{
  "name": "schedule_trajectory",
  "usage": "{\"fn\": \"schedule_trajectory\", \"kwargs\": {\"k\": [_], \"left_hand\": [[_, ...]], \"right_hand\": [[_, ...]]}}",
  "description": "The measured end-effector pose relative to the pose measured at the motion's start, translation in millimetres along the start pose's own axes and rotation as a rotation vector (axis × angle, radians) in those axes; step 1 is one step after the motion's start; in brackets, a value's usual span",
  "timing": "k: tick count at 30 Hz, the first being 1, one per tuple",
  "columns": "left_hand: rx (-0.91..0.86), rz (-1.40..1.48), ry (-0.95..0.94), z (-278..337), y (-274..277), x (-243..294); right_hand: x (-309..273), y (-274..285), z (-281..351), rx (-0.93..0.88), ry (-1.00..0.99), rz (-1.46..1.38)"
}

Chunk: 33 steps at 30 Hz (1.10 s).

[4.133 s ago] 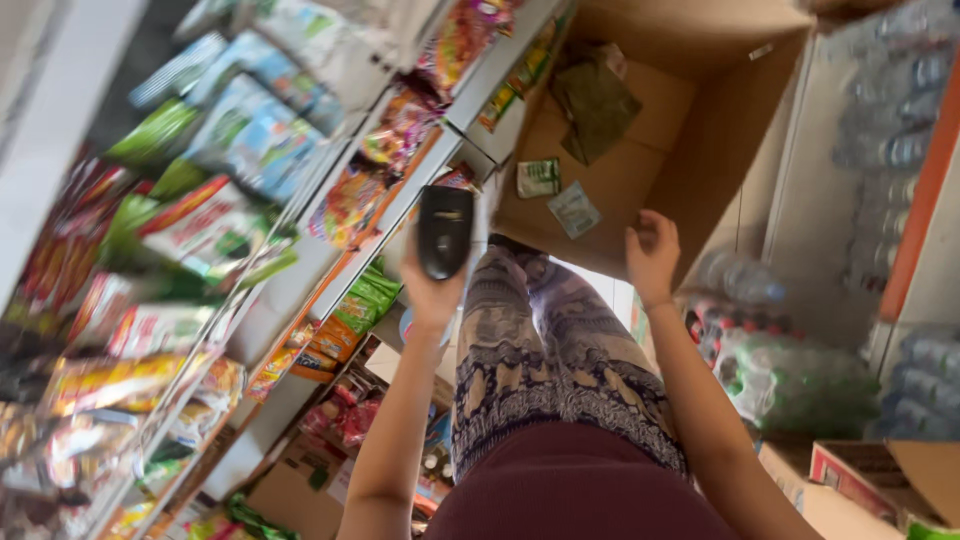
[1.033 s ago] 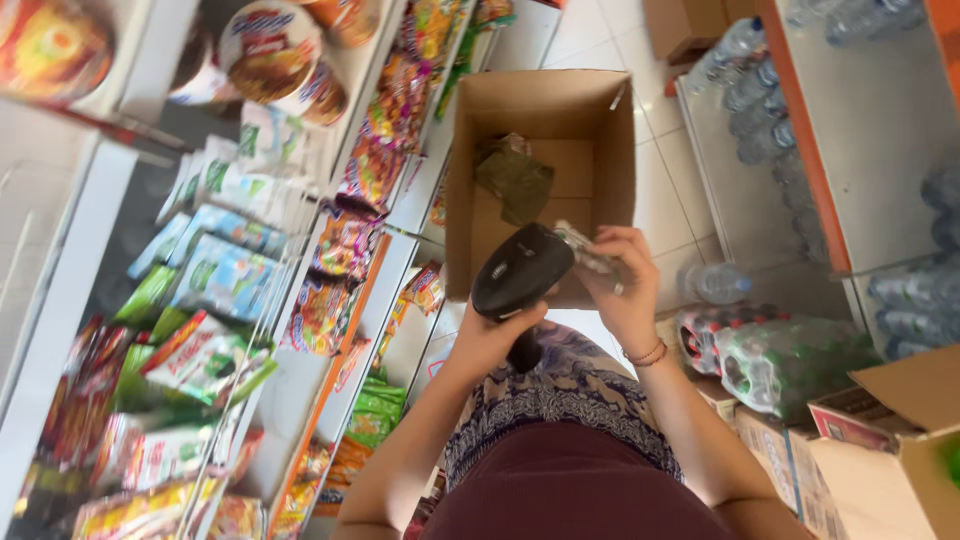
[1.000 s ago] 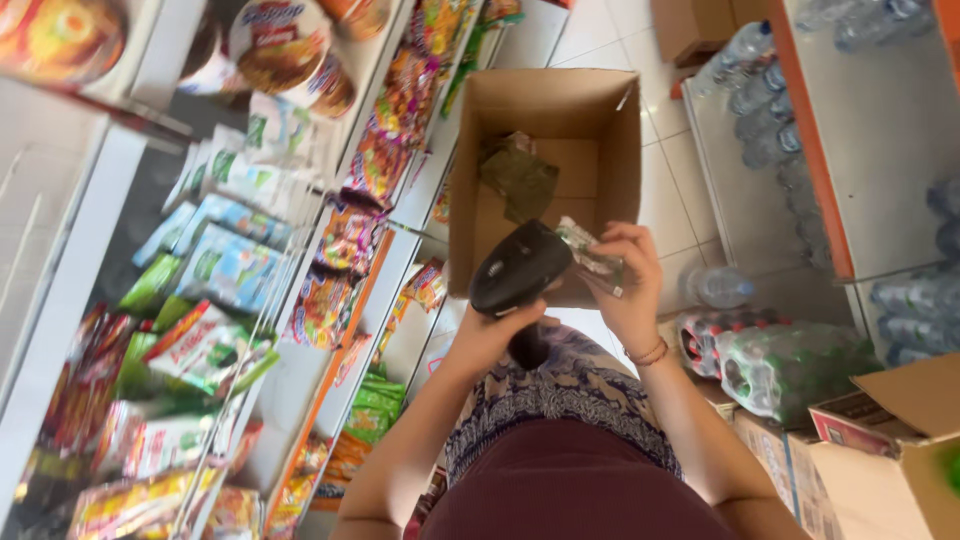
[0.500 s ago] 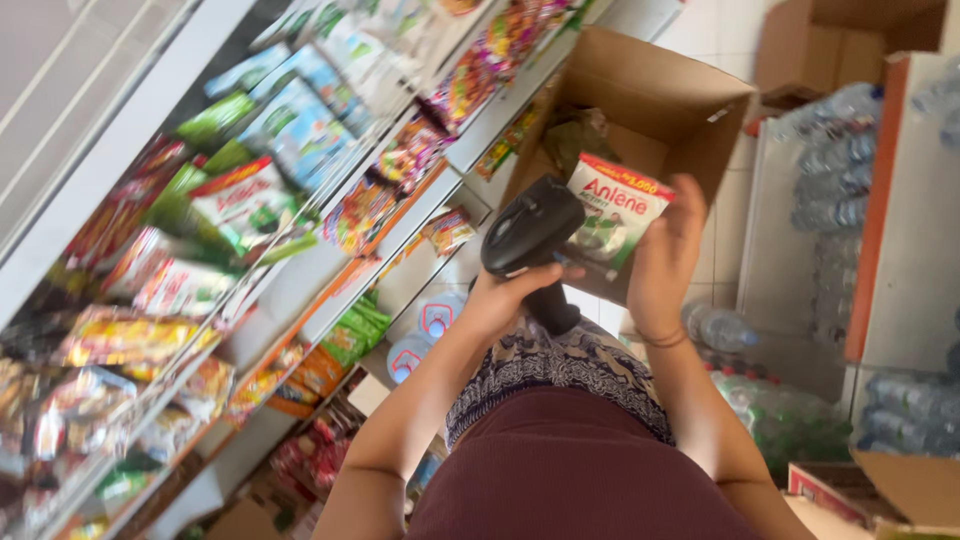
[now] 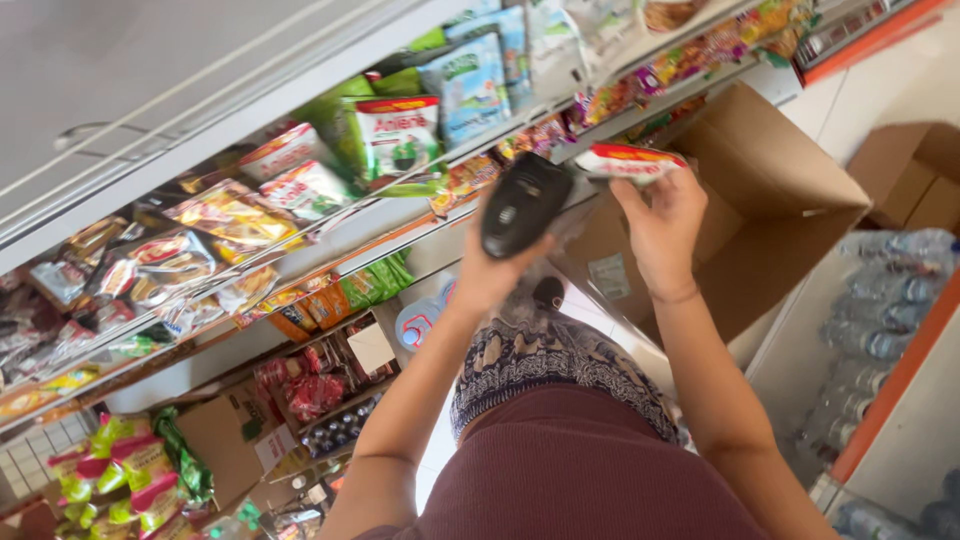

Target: The person scans several small product packets using a handheld scanner, places them back in a cardboard box or on a shelf, and then uses a spray bottle and cloths to wipe down the edges of the store shelves.

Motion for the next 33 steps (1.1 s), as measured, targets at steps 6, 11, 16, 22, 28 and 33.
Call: {"fn": "schedule_trajectory", "kwargs": {"k": [6,11,16,22,28,33], "left_hand": [[0.303,0.080,0.105,-26,77,-16],[0.453,0.278,0.112,-43,101,-26],[0.434,0.228,0.055,-45,97,-35],[0.432,0.274,0.068,-49,101,-39],[0.432,0.186,0.055,-49,100,-38],[0.445,0.162,0.068,-48,99,-35]], "right_hand": [[28,-72,-92,-0.259,0.150,0.247],[64,-111,-131,-0.437,0.143,0.602],[81,-111,-149,-0.545,0.163,0.689],[103,-112,-160,-0.624,0.089,0.770],[106,-112,-151,-0.567,0.053,0.679],[90,-116,-144,-0.558,0.086,0.728]]}}
Point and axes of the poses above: each hand's wrist, its own z-axis away from the middle knuckle, its own y-axis out of the back of the hand, x = y × z, the point moved 1 cm from there along -z, towards the middle knuckle, and after that the axes turned 1 degree about -x, right-handed, at the moved point
